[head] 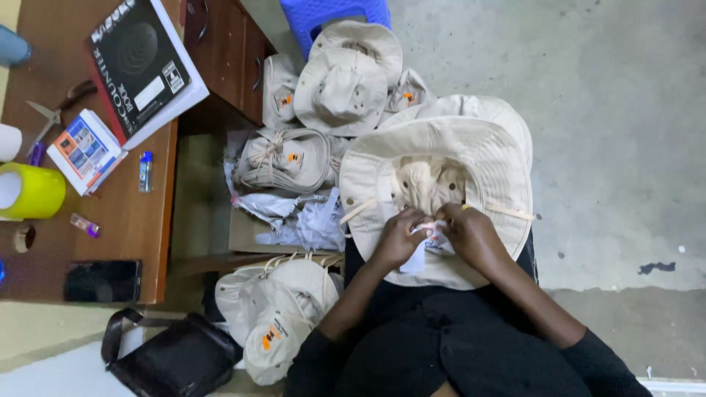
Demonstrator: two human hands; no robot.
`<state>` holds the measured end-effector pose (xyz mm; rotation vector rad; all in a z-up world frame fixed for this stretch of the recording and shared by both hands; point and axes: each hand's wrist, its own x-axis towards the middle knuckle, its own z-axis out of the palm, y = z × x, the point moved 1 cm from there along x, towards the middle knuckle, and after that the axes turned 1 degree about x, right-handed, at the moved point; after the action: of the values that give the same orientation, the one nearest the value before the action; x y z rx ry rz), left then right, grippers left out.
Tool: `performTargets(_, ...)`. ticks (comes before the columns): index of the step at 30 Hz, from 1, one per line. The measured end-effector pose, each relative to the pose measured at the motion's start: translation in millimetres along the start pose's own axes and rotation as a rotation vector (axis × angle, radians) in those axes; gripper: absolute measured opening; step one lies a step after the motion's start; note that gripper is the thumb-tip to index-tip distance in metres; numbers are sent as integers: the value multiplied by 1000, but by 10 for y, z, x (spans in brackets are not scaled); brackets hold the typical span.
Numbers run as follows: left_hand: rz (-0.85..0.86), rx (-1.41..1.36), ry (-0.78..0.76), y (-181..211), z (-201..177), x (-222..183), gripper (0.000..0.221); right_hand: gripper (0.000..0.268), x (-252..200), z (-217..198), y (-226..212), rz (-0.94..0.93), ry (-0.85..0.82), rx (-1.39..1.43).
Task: Trimming loose threads from the embroidered logo on bucket hats using thread snips
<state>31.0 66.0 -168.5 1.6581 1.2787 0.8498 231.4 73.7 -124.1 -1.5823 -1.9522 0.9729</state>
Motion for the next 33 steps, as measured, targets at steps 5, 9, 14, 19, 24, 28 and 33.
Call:
performTargets(5,-11,-149,-17,124,-58,32,12,30,20,-90,-133,45,-165,-12)
performTargets(9,-6,-125,17,-107,94,15,11,18,-33,265,205,-76,-52,-130)
performTargets(14,15,-4,-62,226,-93,39,14,12,-99,388,301,-593,109,-481)
performTargets(19,58,12,-57,130,-51,73,15,13,-106,407,505,-303,42,-415)
performTargets(24,69,37,-113,351,-155,91,12,13,-39,336,545,-301,-102,-387)
performTargets(28,102,-23,-168,337,-221,131,12,15,-4,159,269,-500,-56,-341)
performTargets(33,30,-188,-33,-61,114,124,10,18,-9,444,568,-425,116,-191)
